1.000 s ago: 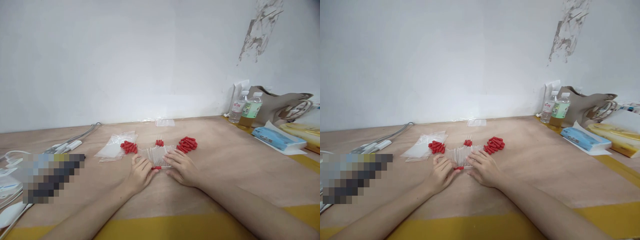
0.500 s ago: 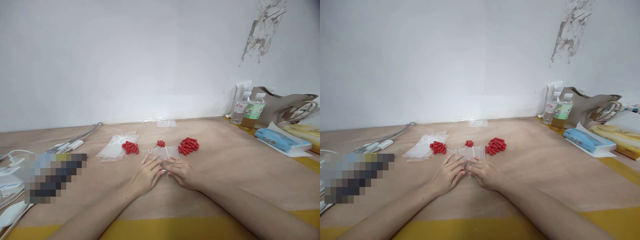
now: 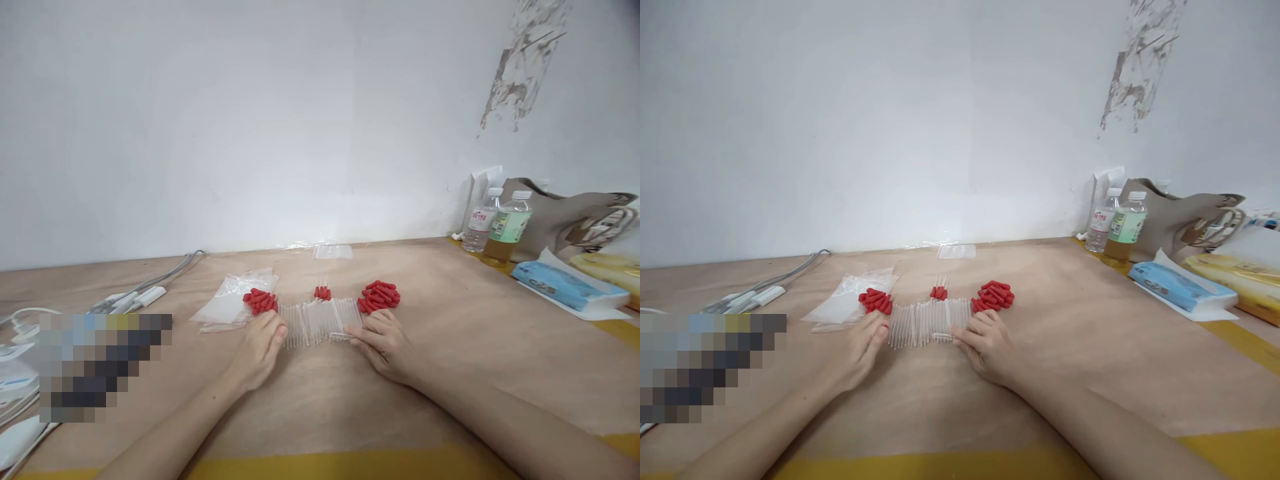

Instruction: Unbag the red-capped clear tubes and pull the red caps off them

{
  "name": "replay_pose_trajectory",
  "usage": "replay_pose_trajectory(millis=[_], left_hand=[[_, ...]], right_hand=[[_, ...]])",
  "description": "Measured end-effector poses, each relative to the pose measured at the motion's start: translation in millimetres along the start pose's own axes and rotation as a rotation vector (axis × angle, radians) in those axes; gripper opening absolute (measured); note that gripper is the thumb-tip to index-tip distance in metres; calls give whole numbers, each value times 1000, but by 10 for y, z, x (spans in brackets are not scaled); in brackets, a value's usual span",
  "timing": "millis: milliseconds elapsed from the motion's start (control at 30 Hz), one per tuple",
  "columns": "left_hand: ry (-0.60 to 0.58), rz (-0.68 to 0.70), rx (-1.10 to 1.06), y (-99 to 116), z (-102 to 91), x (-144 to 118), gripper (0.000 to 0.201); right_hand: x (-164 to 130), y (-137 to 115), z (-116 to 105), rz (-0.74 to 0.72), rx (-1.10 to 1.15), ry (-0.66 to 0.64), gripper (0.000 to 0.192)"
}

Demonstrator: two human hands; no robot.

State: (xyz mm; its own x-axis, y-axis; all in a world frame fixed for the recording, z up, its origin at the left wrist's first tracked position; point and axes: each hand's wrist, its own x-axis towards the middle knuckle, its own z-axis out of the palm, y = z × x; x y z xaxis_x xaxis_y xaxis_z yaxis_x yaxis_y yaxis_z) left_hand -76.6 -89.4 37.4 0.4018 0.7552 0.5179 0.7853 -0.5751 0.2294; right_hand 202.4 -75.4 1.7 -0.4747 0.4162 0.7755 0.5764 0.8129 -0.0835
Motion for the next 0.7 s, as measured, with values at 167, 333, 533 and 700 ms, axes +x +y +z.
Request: replay_pose_trajectory(millis=[167, 333, 533, 700], left_hand=[[87, -269, -95, -287, -207, 191, 26], [87, -424, 115, -777, -292, 468, 34], [185, -506, 91, -1058, -165, 691, 36], [118, -576, 107, -1154, -36, 721, 24]], right_hand=[[127, -139, 3, 137, -88, -58, 30], [387, -204, 177, 111, -125, -27, 19], [683, -301, 527, 59, -297, -93, 14], [694, -396, 689, 93, -330, -213, 13]])
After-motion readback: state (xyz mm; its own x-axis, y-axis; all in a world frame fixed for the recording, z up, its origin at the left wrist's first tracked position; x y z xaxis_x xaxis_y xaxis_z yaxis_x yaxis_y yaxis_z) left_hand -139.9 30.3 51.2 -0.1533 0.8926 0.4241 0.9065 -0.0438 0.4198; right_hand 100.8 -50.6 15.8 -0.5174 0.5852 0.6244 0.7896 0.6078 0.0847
